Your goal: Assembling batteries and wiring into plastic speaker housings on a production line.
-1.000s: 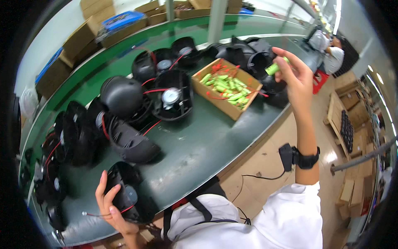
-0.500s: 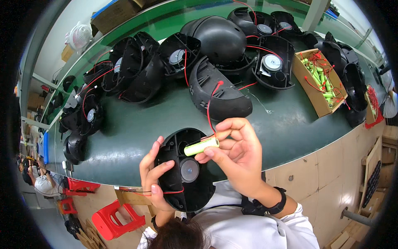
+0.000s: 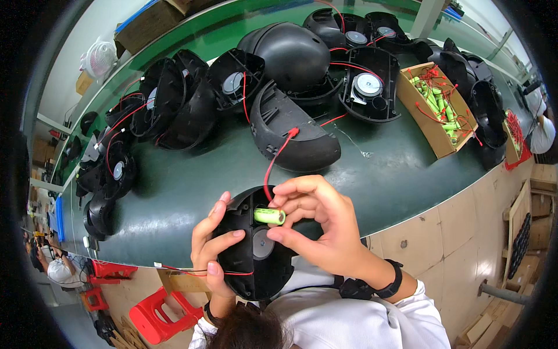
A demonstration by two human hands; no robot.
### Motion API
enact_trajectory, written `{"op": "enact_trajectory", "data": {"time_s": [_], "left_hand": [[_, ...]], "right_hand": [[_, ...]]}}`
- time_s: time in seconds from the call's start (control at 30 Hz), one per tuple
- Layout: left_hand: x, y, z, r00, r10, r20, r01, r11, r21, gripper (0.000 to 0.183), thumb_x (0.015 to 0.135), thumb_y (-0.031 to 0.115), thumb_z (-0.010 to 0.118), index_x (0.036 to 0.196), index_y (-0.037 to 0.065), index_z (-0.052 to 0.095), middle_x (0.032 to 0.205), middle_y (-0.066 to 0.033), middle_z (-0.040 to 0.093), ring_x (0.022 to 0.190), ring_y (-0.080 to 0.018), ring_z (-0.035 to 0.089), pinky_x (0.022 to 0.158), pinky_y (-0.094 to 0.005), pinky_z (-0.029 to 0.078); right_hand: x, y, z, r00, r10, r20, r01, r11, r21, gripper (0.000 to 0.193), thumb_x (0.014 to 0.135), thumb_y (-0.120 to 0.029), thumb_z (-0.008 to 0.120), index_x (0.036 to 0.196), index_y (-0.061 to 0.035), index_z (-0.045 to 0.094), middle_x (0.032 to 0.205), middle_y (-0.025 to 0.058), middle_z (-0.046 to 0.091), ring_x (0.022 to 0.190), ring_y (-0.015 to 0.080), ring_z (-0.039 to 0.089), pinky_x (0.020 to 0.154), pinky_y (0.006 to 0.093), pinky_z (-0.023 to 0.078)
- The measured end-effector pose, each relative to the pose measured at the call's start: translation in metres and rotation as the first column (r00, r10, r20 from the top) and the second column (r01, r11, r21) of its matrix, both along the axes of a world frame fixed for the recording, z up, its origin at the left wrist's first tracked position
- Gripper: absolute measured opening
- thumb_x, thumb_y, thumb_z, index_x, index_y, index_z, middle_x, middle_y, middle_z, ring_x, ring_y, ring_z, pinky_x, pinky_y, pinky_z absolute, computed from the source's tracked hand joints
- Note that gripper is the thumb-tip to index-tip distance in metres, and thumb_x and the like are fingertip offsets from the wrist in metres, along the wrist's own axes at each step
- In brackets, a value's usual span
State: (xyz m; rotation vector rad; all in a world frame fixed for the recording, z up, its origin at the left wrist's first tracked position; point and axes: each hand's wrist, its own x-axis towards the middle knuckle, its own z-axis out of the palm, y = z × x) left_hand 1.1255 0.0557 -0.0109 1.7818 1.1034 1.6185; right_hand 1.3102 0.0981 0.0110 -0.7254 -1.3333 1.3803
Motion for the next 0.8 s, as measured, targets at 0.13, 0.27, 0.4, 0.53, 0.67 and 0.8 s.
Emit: {"op": "enact_trajectory", "data": {"time_s": [0.13,0.27,0.4,0.53,0.67,0.8], "left_hand": [[0.001,0.0,0.003,1.0,0.0,0.006,0.0,1.0,-0.001,0.062,0.1,0.04,0.027,0.097,-0.005,0.07,0.125,-0.0271,0.056,0.121,-0.0489,0.051,0.103,-0.0567,0.04],[0.0,0.006,0.007,0.997,-0.074,-0.025,0.074,0.997,0.009,0.058,0.097,0.036,0.031,0.096,-0.006,0.071,0.123,-0.0286,0.058,0.12,-0.0498,0.052,0.103,-0.0568,0.04],[-0.003,0.017,0.014,0.975,-0.211,-0.064,0.213,0.977,0.017,0.053,0.094,0.031,0.034,0.096,-0.008,0.07,0.121,-0.0302,0.059,0.118,-0.0507,0.053,0.101,-0.0551,0.041],[-0.005,0.024,0.02,0.959,-0.266,-0.1,0.267,0.964,0.001,0.051,0.093,0.03,0.035,0.096,-0.007,0.071,0.121,-0.0305,0.059,0.119,-0.0502,0.053,0.1,-0.0536,0.042],[-0.006,0.033,0.022,0.92,-0.375,-0.119,0.373,0.927,-0.039,0.049,0.092,0.028,0.037,0.096,-0.007,0.07,0.122,-0.0299,0.059,0.12,-0.0491,0.052,0.101,-0.0539,0.04],[0.002,0.039,0.039,0.839,-0.487,-0.243,0.473,0.873,-0.119,0.054,0.095,0.036,0.037,0.09,-0.004,0.072,0.121,-0.0247,0.062,0.119,-0.049,0.053,0.1,-0.0554,0.04]], "right_hand": [[0.009,0.002,0.003,0.998,0.028,-0.05,-0.031,0.997,-0.066,0.041,0.08,0.007,0.071,0.117,0.0055,0.052,0.105,0.0128,0.064,0.097,0.0154,0.065,0.086,0.0266,0.054],[0.02,0.01,0.008,0.993,0.072,-0.095,-0.096,0.957,-0.275,0.032,0.08,0.009,0.069,0.11,0.0056,0.057,0.102,0.0103,0.066,0.097,0.0139,0.065,0.086,0.0267,0.054],[0.034,0.019,0.01,0.972,0.189,-0.137,-0.229,0.887,-0.402,0.036,0.078,0.007,0.073,0.111,0.0037,0.058,0.091,0.0066,0.067,0.092,0.0125,0.066,0.086,0.0254,0.053],[0.039,0.018,0.007,0.971,0.216,-0.106,-0.241,0.887,-0.394,0.039,0.078,0.006,0.073,0.113,0.0021,0.057,0.103,0.0068,0.065,0.101,0.0111,0.063,0.088,0.0253,0.051],[0.044,0.014,-0.005,0.991,0.119,0.058,-0.104,0.972,-0.21,0.052,0.078,0.002,0.074,0.126,0.001,0.053,0.121,0.0072,0.061,0.111,0.015,0.06,0.091,0.0289,0.048],[0.047,0.012,-0.008,0.985,0.167,0.047,-0.157,0.975,-0.16,0.057,0.079,-0.001,0.073,0.132,0.0011,0.052,0.124,0.0083,0.062,0.11,0.0183,0.061,0.092,0.0317,0.048]]}}
